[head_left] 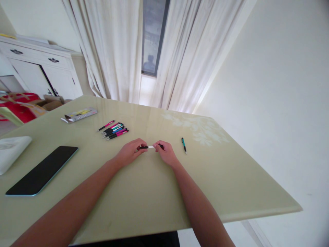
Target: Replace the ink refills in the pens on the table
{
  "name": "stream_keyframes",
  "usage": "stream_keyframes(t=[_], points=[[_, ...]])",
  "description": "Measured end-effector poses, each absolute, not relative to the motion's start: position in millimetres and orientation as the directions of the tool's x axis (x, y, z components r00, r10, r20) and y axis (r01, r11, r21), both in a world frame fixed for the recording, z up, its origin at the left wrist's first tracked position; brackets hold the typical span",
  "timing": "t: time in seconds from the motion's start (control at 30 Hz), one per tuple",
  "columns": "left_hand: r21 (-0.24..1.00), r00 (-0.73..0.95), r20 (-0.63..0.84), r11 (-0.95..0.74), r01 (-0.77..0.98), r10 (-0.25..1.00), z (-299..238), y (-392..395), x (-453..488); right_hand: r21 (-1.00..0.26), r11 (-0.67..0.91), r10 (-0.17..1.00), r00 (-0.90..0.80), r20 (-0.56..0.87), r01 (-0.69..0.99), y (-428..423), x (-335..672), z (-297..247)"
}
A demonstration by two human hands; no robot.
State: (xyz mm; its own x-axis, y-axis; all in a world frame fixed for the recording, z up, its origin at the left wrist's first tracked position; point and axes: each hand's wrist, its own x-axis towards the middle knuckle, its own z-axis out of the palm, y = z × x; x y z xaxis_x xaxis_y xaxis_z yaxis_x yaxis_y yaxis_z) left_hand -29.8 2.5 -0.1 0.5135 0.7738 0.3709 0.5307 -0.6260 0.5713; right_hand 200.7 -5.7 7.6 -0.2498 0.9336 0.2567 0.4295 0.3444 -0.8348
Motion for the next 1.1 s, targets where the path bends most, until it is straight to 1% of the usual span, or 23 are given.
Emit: stream_keyframes(t=[0.13,0.33,0.47,0.57,0.7,0.83,0.97,1.1], points=[[0.538,0.544,0.355,-0.642,0.546,0.761,-0.7,2.7,-29.5,-0.842,0.342,0.934,-0.252,0.254,0.417,-5.5,200.1,7.1],[0.530,0.559,0.351,-0.652,0.543,0.751,-1.2,2.5,-28.9,-0.840,0.343,0.933,-0.253,0.254,0.420,-4.6,199.6,6.2],[0.546,0.538,0.368,-0.644,0.535,0.758,-0.6,2.2,-28.7,-0.843,0.336,0.936,-0.249,0.249,0.420,-4.9,199.5,6.1],[0.524,0.557,0.362,-0.657,0.542,0.748,-0.2,2.1,-28.9,-0.840,0.344,0.933,-0.257,0.254,0.419,-5.3,199.3,6.0],[0.539,0.557,0.357,-0.652,0.533,0.750,-1.6,3.2,-28.8,-0.832,0.352,0.930,-0.262,0.259,0.429,-5.6,198.8,5.6],[0.484,0.587,0.323,-0.663,0.572,0.742,-2.8,4.2,-28.3,-0.827,0.344,0.933,-0.260,0.249,0.444,-5.6,198.5,5.1],[0.520,0.556,0.342,-0.646,0.559,0.757,-1.7,3.3,-28.6,-0.839,0.348,0.932,-0.248,0.263,0.418,-5.4,199.1,4.8],[0.487,0.569,0.360,-0.669,0.562,0.739,-0.8,2.8,-29.4,-0.859,0.339,0.929,-0.281,0.241,0.384,-4.5,199.6,3.9]])
